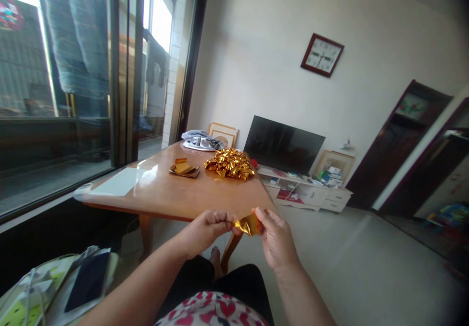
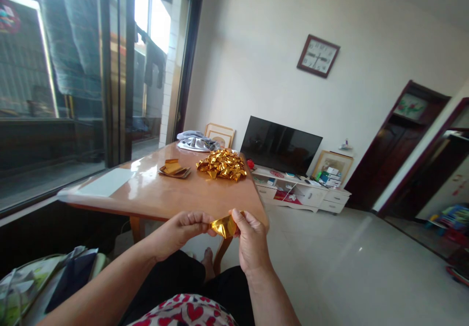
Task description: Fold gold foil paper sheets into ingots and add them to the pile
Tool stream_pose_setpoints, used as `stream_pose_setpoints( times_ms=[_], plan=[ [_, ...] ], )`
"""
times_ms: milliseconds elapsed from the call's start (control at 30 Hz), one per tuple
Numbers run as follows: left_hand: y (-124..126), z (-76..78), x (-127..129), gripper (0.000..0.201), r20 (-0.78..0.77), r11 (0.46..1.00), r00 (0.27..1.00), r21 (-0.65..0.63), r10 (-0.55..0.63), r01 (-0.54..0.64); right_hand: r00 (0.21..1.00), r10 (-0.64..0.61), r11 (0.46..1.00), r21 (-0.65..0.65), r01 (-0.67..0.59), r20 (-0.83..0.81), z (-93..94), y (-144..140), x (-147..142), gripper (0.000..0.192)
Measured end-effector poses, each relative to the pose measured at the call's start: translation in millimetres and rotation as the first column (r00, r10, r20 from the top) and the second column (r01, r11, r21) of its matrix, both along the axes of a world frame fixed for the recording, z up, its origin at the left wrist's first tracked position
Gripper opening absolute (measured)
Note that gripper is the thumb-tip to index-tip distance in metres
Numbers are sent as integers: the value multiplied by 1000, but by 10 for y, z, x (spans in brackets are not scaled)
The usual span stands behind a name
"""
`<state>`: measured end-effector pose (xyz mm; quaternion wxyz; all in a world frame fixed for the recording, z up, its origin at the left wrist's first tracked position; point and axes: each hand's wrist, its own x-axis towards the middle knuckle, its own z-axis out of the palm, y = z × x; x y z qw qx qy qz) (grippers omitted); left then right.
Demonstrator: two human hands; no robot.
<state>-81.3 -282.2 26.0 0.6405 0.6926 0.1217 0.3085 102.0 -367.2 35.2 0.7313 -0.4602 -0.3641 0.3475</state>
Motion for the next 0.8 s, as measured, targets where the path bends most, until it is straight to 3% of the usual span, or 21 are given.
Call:
stream_pose_setpoints(
  times_ms=[133, 267, 433, 700, 800],
  plan=[
    [-9, 13, 9, 22, 50, 995, 995, -63, 85, -82, 999, -39, 999, 7, 39, -19, 24, 40, -20, 35],
    [-77, -7, 83, 45, 155, 970, 974, -200, 168, -136, 999, -48, 999, 11, 48, -24, 27, 62, -71, 37],
    [-159, -46, 169, 37, 157, 961, 956, -168, 248, -221, 998, -60, 998, -10, 59, -32, -42, 77, -126, 39],
    [-168, -45, 224, 41, 195, 931, 918, -200, 344, -306, 991, -47, 999, 7, 48, -125, -90, 59, -137, 37],
    [-142, -65, 227, 42, 185, 929, 914, -156, 360, -334, 986, -34, 999, 10, 36, -164, -137, 71, -118, 38]
  ],
)
